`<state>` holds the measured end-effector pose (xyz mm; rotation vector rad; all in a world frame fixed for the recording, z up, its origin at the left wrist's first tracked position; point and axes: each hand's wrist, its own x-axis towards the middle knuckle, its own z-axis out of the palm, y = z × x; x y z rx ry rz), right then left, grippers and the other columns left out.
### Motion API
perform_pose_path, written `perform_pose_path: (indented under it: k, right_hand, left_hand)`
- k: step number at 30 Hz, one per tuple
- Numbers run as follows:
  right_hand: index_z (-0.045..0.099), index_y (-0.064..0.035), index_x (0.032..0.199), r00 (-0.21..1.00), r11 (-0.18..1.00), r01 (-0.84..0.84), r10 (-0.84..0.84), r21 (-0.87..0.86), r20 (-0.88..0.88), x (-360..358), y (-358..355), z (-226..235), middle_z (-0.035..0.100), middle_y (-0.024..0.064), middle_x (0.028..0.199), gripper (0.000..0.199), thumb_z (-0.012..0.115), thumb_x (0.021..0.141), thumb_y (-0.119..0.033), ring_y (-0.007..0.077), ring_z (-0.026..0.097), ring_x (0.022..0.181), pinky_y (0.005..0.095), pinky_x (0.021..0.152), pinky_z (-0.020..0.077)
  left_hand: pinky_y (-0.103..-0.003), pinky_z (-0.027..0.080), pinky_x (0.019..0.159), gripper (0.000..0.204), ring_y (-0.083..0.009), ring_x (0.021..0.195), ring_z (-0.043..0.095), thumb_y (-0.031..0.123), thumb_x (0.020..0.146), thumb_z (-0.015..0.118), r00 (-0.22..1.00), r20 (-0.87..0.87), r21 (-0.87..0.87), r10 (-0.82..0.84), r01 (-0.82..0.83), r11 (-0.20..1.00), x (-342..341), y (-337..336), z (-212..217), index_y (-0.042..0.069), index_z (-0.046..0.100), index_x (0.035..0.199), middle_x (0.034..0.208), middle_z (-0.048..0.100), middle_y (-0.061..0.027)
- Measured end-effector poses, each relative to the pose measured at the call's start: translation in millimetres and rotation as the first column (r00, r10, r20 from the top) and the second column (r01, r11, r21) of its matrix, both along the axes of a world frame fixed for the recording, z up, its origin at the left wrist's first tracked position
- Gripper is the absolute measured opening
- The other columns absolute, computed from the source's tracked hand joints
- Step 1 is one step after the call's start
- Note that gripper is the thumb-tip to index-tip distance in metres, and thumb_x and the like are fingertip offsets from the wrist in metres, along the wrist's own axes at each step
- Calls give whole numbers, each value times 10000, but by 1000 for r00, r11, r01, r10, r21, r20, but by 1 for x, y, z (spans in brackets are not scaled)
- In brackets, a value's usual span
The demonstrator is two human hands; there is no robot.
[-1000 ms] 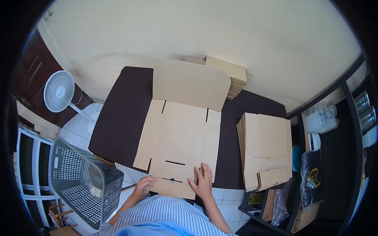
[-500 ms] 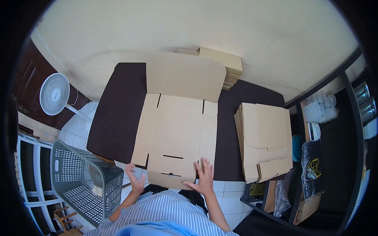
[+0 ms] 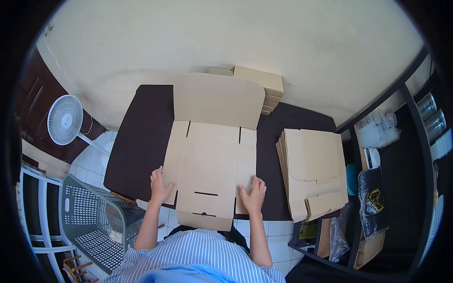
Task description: Assembling flat cardboard boxes into finished boxes for packaging.
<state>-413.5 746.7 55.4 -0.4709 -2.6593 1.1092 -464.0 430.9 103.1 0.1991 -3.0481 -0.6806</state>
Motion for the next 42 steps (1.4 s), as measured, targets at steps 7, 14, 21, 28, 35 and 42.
perform_pose_path:
  k: [7,14,21,28,35,42]
  right_hand:
    - [398,-42,1242,988,998,59,-59,4,141,-33,7,10,444,184,1123,624,659,719,-261,346,453,1019,407,877,388]
    - [397,-67,1246,967,987,18,23,-161,252,4,-4,31,443,196,1121,620,662,708,-225,364,463,1028,415,867,397]
    - [318,-26,1296,954,946,-228,170,230,248,-31,12,27,233,190,1391,723,644,733,-341,330,161,1309,486,1013,230]
    - [185,-67,1382,894,879,-310,139,363,426,-90,29,-4,112,205,1431,819,391,803,-608,338,-20,1338,554,1037,-6]
    - [155,-103,1394,856,942,-96,-87,322,510,-91,17,11,40,310,1398,894,390,757,-685,340,-90,1332,560,1015,-85]
    - [241,-138,1378,974,913,-49,-46,405,221,-81,19,-15,20,301,1403,870,458,729,-677,348,-67,1333,564,1019,-52]
  left_hand:
    - [-392,311,970,800,-296,1113,363,63,599,724,994,96,172,51,-67,983,-11,-7,-1,64,321,1291,1142,380,-138]
    - [-356,359,958,814,-313,1136,432,-14,604,672,995,66,389,-69,38,920,0,-12,16,104,305,1321,1195,443,-175]
    - [-353,353,962,847,-323,1140,422,-24,618,643,987,149,317,-54,4,948,2,-17,16,95,244,1355,1207,414,-188]
    - [-348,351,962,855,-321,1138,421,-17,611,649,987,145,352,-70,15,936,3,-17,10,94,242,1356,1203,412,-187]
    - [-344,354,957,857,-311,1117,441,-12,604,652,992,116,342,-50,7,940,5,-20,8,94,257,1356,1179,434,-182]
    - [-341,353,958,853,-300,1118,442,5,599,654,991,122,335,-51,7,942,3,-19,5,94,267,1353,1180,436,-177]
